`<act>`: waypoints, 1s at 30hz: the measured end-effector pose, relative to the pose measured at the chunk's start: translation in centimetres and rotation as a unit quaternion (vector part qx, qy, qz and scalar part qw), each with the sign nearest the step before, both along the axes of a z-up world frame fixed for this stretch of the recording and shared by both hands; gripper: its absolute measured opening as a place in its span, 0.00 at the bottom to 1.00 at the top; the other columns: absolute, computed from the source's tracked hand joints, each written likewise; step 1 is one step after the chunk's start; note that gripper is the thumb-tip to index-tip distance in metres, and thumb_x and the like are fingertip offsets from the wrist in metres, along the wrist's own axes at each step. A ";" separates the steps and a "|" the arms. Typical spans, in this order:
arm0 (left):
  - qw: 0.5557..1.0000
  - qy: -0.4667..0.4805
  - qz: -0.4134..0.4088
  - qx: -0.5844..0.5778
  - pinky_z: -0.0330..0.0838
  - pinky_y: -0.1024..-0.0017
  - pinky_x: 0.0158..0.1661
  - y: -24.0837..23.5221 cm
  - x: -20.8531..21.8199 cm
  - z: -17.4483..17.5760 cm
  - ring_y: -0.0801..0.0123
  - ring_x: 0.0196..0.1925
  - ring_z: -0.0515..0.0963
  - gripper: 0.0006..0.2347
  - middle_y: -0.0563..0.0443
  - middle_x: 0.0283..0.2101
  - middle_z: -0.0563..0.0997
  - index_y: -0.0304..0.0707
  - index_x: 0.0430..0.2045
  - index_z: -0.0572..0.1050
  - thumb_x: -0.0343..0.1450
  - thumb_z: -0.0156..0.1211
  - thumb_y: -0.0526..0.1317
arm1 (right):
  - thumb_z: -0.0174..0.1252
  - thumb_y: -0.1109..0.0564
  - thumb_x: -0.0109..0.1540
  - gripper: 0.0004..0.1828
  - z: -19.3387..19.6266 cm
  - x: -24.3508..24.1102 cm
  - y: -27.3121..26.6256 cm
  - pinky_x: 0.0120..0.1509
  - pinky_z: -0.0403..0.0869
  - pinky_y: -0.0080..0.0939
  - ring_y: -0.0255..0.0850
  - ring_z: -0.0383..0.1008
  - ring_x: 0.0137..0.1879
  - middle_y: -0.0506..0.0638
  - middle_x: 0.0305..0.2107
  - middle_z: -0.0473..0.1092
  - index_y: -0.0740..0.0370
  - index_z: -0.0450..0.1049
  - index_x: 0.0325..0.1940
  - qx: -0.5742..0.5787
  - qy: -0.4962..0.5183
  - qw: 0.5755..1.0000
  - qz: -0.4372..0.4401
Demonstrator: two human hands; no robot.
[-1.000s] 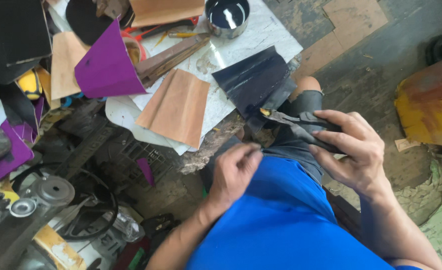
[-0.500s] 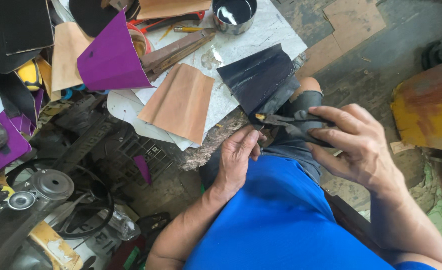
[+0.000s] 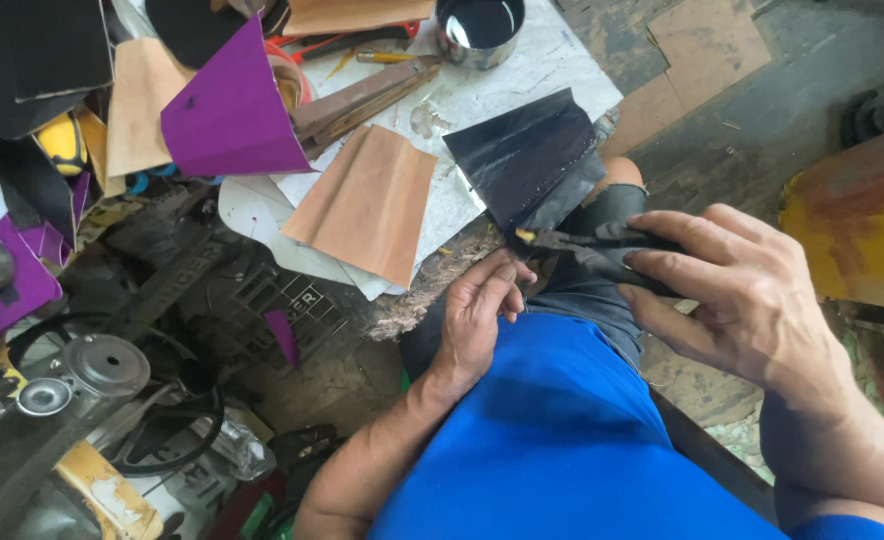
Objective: The person paints a tan leather piece black using a brush and a can of black paint. They hold the leather with the left hand and apply paint with the right hand, covering the surface evenly. The painted piece is then placed aside among other leather pieces.
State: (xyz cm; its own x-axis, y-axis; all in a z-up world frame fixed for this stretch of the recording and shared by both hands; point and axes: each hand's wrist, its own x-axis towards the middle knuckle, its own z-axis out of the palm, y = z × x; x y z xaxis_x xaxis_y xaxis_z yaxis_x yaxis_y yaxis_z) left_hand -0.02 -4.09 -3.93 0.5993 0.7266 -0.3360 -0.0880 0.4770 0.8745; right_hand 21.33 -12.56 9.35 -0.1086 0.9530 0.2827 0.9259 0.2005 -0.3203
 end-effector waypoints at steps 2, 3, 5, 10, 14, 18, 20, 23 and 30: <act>1.000 -0.003 -0.008 0.011 0.66 0.78 0.27 0.1 0.1 0.1 0.80 0.26 0.72 0.10 0.54 0.32 0.81 0.40 0.33 0.79 0.77 0.48 0.40 | 0.62 0.49 0.64 0.12 -0.2 -0.2 0.1 0.39 0.74 0.44 0.47 0.75 0.35 0.60 0.47 0.79 0.60 0.81 0.39 -0.009 -0.016 1.000 0.002; 1.000 -0.004 -0.010 0.011 0.66 0.78 0.27 0.0 0.1 -0.1 0.80 0.26 0.72 0.10 0.54 0.32 0.81 0.40 0.33 0.79 0.77 0.48 0.40 | 0.62 0.49 0.64 0.12 0.1 -0.3 0.1 0.39 0.74 0.44 0.47 0.75 0.35 0.60 0.47 0.79 0.60 0.81 0.39 -0.010 -0.017 1.000 0.001; 1.000 0.003 0.002 0.001 0.66 0.79 0.26 -0.1 0.1 -0.4 0.80 0.26 0.73 0.10 0.53 0.35 0.83 0.39 0.35 0.80 0.77 0.50 0.41 | 0.65 0.50 0.62 0.12 0.6 -0.3 0.2 0.40 0.74 0.44 0.47 0.75 0.36 0.59 0.47 0.79 0.62 0.81 0.40 -0.014 -0.001 1.000 -0.024; 1.000 0.001 -0.011 0.010 0.67 0.79 0.26 0.2 0.0 0.1 0.81 0.26 0.73 0.12 0.54 0.32 0.81 0.40 0.34 0.79 0.77 0.48 0.44 | 0.66 0.52 0.62 0.11 0.0 -0.3 -0.1 0.41 0.75 0.44 0.47 0.76 0.38 0.61 0.47 0.79 0.63 0.81 0.38 -0.016 0.018 0.999 -0.031; 1.000 0.001 -0.014 0.021 0.66 0.78 0.27 0.2 0.1 0.6 0.80 0.25 0.72 0.14 0.57 0.21 0.74 0.40 0.33 0.80 0.78 0.48 0.46 | 0.65 0.52 0.63 0.11 0.1 -0.4 -0.8 0.42 0.75 0.45 0.48 0.76 0.38 0.60 0.47 0.79 0.63 0.81 0.38 -0.015 0.016 0.998 -0.058; 0.999 -0.005 -0.016 0.044 0.65 0.76 0.29 0.3 0.5 0.6 0.77 0.22 0.69 0.14 0.56 0.19 0.73 0.37 0.32 0.78 0.78 0.47 0.44 | 0.63 0.51 0.61 0.11 -0.4 -0.6 -0.8 0.42 0.76 0.44 0.44 0.78 0.39 0.59 0.46 0.79 0.62 0.80 0.37 -0.028 0.058 0.997 -0.050; 0.998 0.029 -0.012 0.047 0.67 0.78 0.27 0.2 0.6 0.7 0.79 0.24 0.70 0.14 0.57 0.18 0.71 0.38 0.31 0.80 0.77 0.50 0.47 | 0.64 0.55 0.62 0.09 -0.9 -0.8 -0.6 0.43 0.75 0.46 0.49 0.75 0.38 0.61 0.48 0.77 0.64 0.79 0.37 -0.020 0.069 0.997 -0.041; 1.000 0.014 0.024 -0.001 0.65 0.78 0.25 -0.3 0.9 -0.2 0.80 0.23 0.69 0.11 0.57 0.23 0.76 0.36 0.36 0.82 0.75 0.58 0.45 | 0.64 0.54 0.62 0.10 -1.2 -0.5 -0.8 0.42 0.73 0.46 0.48 0.75 0.37 0.63 0.48 0.77 0.65 0.79 0.38 -0.014 0.072 0.996 -0.044; 0.999 0.032 0.034 -0.010 0.65 0.79 0.26 -0.4 1.2 0.5 0.79 0.22 0.69 0.10 0.58 0.17 0.71 0.38 0.29 0.80 0.75 0.59 0.44 | 0.65 0.55 0.62 0.10 -3.1 1.9 -1.7 0.43 0.74 0.43 0.44 0.76 0.40 0.64 0.49 0.79 0.64 0.82 0.41 -0.010 0.051 0.994 -0.096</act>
State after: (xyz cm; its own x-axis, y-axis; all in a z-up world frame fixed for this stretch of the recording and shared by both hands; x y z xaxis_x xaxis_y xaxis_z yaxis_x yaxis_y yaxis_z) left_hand 1.17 -4.44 -3.47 0.5258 0.7578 -0.3865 -0.0650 0.4888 0.8700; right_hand 23.20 -14.29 6.30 0.1049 0.9590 0.2632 0.9086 0.0152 -0.4174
